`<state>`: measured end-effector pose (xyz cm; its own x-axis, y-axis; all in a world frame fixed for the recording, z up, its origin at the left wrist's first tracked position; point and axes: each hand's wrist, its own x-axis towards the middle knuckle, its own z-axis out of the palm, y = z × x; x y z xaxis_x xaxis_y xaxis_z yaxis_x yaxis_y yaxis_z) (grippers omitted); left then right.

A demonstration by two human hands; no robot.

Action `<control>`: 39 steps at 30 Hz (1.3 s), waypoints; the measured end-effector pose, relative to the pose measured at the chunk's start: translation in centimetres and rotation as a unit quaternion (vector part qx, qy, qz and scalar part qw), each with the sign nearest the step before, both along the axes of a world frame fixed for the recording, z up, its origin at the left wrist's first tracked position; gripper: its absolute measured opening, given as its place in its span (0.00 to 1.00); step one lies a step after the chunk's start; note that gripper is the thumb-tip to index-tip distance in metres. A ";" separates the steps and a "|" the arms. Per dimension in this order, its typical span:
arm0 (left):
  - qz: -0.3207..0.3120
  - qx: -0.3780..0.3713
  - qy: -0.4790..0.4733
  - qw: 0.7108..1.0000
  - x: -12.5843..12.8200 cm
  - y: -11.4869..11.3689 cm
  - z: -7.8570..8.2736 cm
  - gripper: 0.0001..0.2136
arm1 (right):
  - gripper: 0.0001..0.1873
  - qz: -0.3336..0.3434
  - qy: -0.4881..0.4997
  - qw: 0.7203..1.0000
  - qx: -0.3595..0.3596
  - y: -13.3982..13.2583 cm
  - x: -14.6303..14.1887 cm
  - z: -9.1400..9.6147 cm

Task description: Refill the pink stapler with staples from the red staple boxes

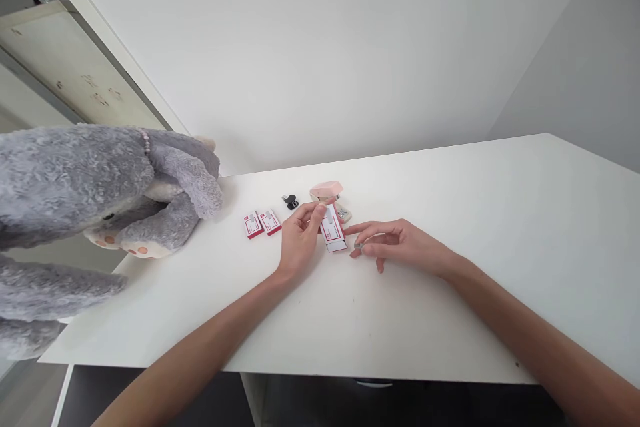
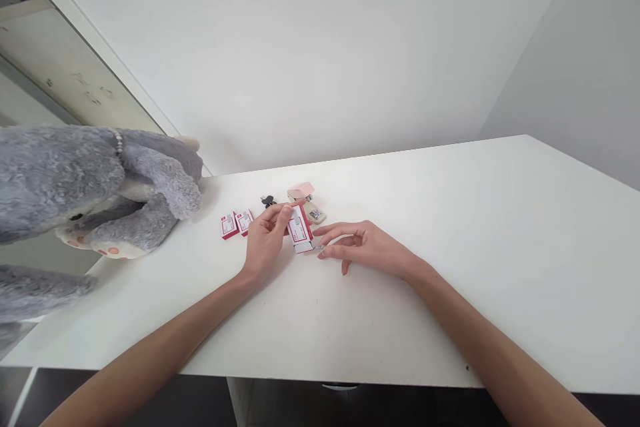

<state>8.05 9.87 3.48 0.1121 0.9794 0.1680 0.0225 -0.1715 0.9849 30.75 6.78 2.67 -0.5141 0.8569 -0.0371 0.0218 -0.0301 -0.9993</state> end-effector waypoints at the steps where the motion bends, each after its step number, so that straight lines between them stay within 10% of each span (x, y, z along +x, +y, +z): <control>1: -0.003 -0.001 -0.002 1.000 0.1 -0.1 0.0 0.18 | 0.16 0.003 -0.007 1.000 -0.003 0.1 0.0 -0.2; 22: -0.063 0.016 0.014 0.998 0.4 -1.2 0.3 0.15 | 0.11 0.022 -0.052 0.998 0.023 -0.1 -0.7 -0.3; 32: -0.254 -0.076 -0.073 0.961 -0.2 -0.6 -0.1 0.22 | 0.15 0.020 0.000 1.000 0.022 0.3 0.5 -0.1; 39: -0.221 -0.115 -0.115 0.962 -0.1 -0.3 -0.2 0.21 | 0.19 0.013 -0.009 1.000 0.014 0.3 0.5 0.2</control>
<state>7.97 9.53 3.28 0.5118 0.8588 0.0225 -0.2253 0.1089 0.9682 31.27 7.05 2.84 -0.5359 0.8440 -0.0229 0.0404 -0.0014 -0.9992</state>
